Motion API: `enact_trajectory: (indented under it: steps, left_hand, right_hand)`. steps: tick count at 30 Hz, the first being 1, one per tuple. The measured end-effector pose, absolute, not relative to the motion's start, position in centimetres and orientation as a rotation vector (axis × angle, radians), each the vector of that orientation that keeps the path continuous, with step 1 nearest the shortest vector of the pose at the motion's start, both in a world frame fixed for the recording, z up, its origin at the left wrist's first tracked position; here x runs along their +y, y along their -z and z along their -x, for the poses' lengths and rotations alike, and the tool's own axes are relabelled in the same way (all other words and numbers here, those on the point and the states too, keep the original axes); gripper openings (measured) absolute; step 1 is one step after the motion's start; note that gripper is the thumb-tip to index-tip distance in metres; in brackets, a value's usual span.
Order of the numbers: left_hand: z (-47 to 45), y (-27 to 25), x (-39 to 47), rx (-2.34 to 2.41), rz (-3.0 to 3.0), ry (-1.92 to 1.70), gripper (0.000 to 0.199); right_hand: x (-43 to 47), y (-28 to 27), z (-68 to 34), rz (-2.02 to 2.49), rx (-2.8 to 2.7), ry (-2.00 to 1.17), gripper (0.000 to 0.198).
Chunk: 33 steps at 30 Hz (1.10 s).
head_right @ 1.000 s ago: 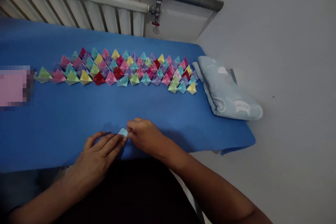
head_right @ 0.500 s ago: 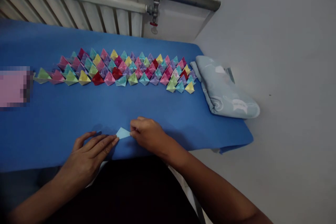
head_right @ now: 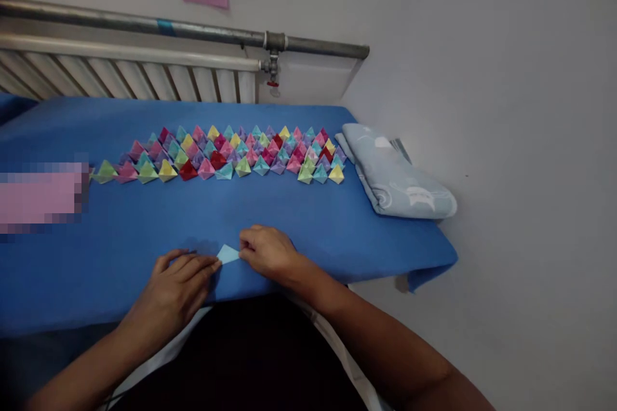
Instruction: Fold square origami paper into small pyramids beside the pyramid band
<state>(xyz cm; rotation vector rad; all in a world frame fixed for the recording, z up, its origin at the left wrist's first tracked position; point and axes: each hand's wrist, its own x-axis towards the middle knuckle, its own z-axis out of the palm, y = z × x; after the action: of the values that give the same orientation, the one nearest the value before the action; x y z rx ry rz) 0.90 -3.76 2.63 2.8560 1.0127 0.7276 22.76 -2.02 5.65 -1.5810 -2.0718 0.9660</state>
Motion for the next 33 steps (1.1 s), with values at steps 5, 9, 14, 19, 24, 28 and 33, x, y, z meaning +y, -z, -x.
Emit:
enact_trajectory:
  steps: [5, 9, 14, 19, 24, 28, 33]
  left_hand:
    - [-2.2, -3.5, -1.8, 0.972, -2.862, -0.635, 0.021]
    - [-2.9, -3.2, -0.2, 0.857, -2.922, -0.572, 0.019]
    - [-3.2, -3.2, 1.6, 0.835, -2.758, -0.347, 0.011]
    - [-3.1, -3.6, 2.7, 0.776, -2.532, -0.324, 0.013]
    - [-2.5, -4.0, 3.2, 0.749, -2.335, -0.280, 0.015]
    - [-2.2, -4.3, 3.5, 0.765, -2.218, -0.288, 0.021]
    - [-2.2, -4.3, 3.6, 0.873, -2.047, -0.246, 0.023]
  right_hand:
    - [-3.0, -3.9, -23.4, 1.564, -1.838, -0.937, 0.005]
    - [-3.5, -3.1, -23.8, 1.491, -1.636, -0.987, 0.003]
    - [-3.6, -3.1, -24.1, 1.407, -1.480, -1.092, 0.004]
    - [-3.6, -3.0, -24.3, 1.324, -1.351, -1.206, 0.006]
    - [-3.5, -3.2, -24.4, 1.421, -1.335, -1.210, 0.005]
    - [-3.6, -3.5, -24.1, 1.440, -1.293, -1.261, 0.007]
    - [-3.8, -4.2, -22.2, 1.465, -1.162, -1.419, 0.020]
